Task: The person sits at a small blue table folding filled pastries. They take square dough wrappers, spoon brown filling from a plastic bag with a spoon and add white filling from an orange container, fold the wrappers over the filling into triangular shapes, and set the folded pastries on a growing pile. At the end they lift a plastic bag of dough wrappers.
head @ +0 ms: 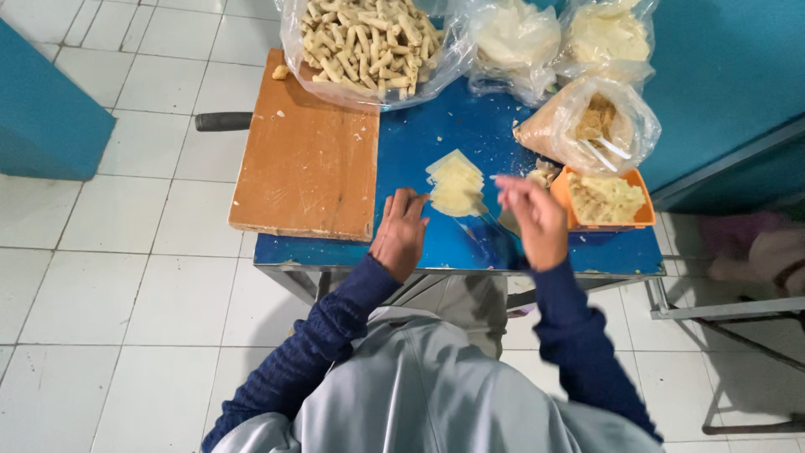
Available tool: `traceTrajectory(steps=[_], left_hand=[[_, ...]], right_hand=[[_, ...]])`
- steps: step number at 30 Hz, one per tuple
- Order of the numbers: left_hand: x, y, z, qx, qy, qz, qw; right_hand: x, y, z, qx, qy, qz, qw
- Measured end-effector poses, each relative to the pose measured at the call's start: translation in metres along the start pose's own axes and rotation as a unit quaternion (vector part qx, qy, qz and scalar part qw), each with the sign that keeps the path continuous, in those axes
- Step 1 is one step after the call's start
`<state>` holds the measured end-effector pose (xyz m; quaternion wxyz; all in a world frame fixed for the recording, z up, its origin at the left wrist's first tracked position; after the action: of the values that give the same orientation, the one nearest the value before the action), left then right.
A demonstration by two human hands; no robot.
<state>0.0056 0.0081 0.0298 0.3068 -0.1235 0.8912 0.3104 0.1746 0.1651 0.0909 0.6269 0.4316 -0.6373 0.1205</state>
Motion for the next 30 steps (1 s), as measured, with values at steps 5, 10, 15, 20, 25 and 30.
traceTrajectory(steps=[5, 10, 15, 20, 25, 30], left_hand=[[-0.001, 0.004, 0.008, 0.030, 0.135, 0.009, 0.990], [-0.001, 0.002, 0.007, 0.069, 0.194, 0.012, 0.978], [-0.003, 0.002, 0.005, 0.070, 0.195, 0.023, 0.978], [-0.002, 0.002, 0.007, 0.068, 0.202, 0.025, 0.977], [-0.001, 0.002, 0.006, 0.052, 0.187, 0.036, 0.980], [-0.002, 0.003, 0.005, 0.056, 0.173, 0.023, 0.983]], right_hand=[[-0.010, -0.045, 0.014, -0.034, -0.273, -0.118, 0.954], [-0.007, -0.042, 0.025, -0.007, -0.364, -0.187, 0.913], [-0.002, -0.037, 0.029, -0.013, -0.377, -0.182, 0.908], [-0.008, -0.037, 0.029, 0.000, -0.372, -0.177, 0.911], [-0.013, -0.037, 0.028, -0.017, -0.362, -0.152, 0.920], [-0.015, -0.037, 0.028, -0.024, -0.353, -0.142, 0.924]])
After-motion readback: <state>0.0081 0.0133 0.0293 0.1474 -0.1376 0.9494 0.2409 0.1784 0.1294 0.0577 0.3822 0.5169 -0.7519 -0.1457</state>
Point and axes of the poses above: each hand's wrist, its own y-axis towards the middle knuckle, its own z-axis out of the palm, x = y × z, the point moved 1 cm from there along y, towards the middle knuckle, and after that the axes turned 3 degrees about y, right-handed, at the moved point
